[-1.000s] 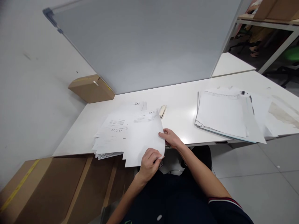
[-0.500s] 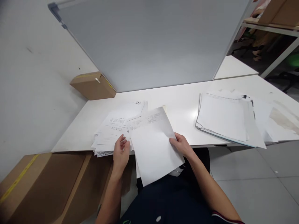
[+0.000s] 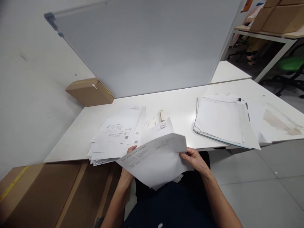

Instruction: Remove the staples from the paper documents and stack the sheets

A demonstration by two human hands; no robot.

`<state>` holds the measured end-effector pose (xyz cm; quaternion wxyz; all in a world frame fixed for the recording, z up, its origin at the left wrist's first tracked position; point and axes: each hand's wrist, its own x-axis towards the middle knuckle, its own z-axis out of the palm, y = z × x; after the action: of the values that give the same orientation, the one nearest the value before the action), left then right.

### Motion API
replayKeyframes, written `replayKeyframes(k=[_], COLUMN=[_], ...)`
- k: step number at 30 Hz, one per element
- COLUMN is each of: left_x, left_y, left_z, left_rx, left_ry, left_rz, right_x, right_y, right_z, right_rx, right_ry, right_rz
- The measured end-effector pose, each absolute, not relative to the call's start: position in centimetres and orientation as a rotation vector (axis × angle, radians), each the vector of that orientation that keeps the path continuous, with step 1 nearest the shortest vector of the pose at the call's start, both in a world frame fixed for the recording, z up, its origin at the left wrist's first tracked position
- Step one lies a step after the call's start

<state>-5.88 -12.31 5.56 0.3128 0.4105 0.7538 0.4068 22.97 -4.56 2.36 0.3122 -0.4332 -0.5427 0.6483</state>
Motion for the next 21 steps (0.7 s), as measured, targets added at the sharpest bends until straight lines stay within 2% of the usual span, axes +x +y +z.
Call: replayKeyframes(k=[7,15,21], left_x=[-4.7,-1.8,-1.3], left_y=[-11.9,-10.8,-10.5], left_z=[4.4,2.0,2.4], left_rx=[1.007,0.735,0.625], left_ry=[1.769,1.56,1.371], left_rz=[0.695,1.013,0.94], right_x=[25.2,26.4,24.9], right_y=[-5.0,-6.4,-6.3], right_z=[2.1,1.9,1.4], right_rx=[-1.405,-1.529,-1.413], right_ry=[-1.158,-1.014,-1.022], right_rz=[1.711,1.69,1.815])
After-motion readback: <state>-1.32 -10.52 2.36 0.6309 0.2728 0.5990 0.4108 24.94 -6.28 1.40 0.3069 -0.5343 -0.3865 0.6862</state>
